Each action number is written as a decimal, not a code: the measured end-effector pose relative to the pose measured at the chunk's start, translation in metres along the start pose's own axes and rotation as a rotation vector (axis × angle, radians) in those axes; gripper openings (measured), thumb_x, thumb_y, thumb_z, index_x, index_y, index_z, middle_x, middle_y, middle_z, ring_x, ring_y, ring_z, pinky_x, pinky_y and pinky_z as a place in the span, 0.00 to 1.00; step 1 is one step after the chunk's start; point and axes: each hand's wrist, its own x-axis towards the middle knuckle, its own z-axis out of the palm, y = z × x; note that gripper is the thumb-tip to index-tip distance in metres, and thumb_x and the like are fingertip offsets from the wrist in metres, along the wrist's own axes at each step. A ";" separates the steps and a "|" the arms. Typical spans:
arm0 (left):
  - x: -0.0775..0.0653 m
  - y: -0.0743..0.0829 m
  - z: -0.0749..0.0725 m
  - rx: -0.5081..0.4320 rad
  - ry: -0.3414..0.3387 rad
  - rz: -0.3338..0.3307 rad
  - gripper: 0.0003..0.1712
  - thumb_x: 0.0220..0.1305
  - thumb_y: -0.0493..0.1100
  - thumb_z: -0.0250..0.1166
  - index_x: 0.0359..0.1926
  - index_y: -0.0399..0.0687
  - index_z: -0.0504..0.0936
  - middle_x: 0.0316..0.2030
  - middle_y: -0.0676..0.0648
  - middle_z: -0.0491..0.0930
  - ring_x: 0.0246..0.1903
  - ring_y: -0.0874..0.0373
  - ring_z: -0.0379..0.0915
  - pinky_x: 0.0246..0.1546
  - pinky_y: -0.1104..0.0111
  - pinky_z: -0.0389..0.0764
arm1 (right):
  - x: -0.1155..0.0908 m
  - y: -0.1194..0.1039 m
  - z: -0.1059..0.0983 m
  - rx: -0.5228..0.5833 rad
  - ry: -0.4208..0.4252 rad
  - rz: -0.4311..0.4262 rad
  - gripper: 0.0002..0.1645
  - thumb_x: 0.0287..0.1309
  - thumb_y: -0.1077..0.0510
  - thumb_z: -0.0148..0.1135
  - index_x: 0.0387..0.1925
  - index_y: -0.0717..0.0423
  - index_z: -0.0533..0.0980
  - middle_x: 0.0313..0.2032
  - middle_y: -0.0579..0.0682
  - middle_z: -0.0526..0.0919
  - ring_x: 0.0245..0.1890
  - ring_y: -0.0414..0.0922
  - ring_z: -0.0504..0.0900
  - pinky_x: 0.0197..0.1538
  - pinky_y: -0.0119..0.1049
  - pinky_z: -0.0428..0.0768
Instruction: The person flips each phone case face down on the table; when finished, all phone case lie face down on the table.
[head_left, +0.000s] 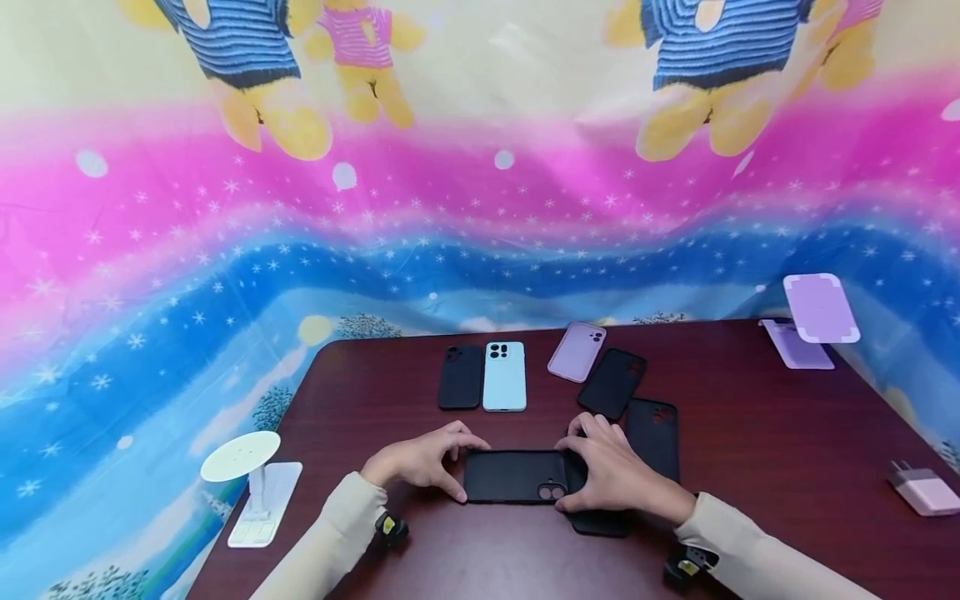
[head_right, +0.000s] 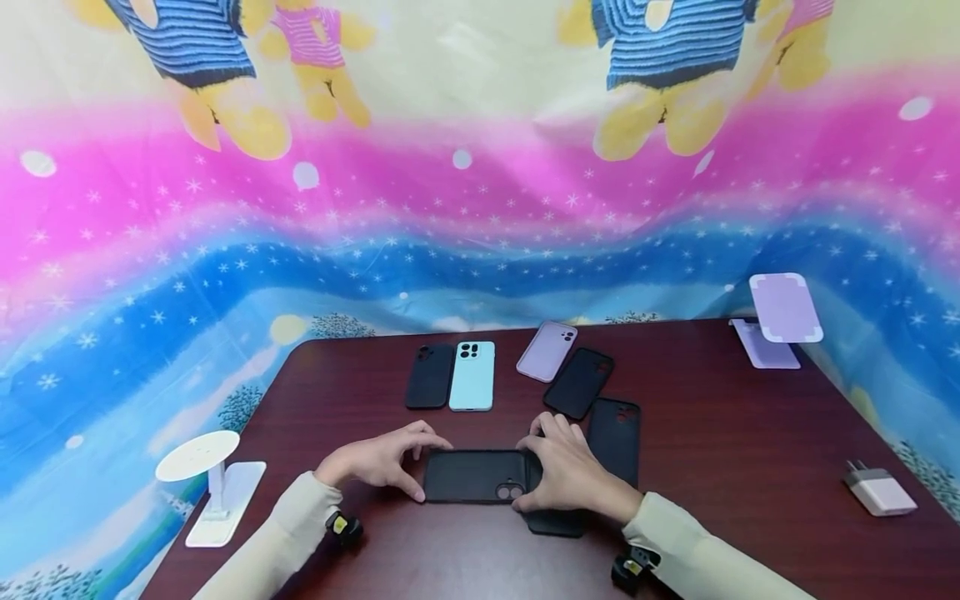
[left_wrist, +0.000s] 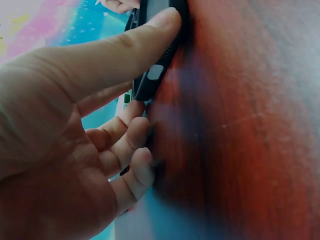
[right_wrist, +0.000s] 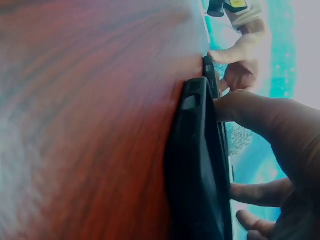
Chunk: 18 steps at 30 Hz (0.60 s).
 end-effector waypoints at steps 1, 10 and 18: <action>0.000 -0.001 0.001 0.007 0.005 0.009 0.42 0.54 0.46 0.81 0.69 0.62 0.75 0.55 0.54 0.69 0.46 0.56 0.65 0.47 0.66 0.69 | 0.000 0.001 0.001 0.001 0.011 -0.005 0.39 0.33 0.32 0.84 0.49 0.45 0.85 0.47 0.42 0.69 0.43 0.40 0.61 0.44 0.39 0.57; -0.004 -0.004 0.004 -0.052 0.032 0.083 0.42 0.56 0.44 0.80 0.70 0.60 0.72 0.48 0.51 0.74 0.37 0.57 0.63 0.41 0.70 0.66 | 0.004 0.003 -0.004 -0.040 0.095 -0.076 0.38 0.33 0.29 0.80 0.47 0.40 0.83 0.46 0.38 0.75 0.43 0.36 0.66 0.47 0.42 0.57; -0.005 -0.004 0.000 -0.193 0.008 0.182 0.47 0.60 0.42 0.77 0.77 0.51 0.65 0.33 0.41 0.75 0.25 0.64 0.66 0.30 0.75 0.71 | 0.005 0.012 -0.021 0.083 0.045 -0.065 0.40 0.40 0.30 0.79 0.54 0.41 0.81 0.41 0.32 0.81 0.41 0.32 0.72 0.47 0.41 0.56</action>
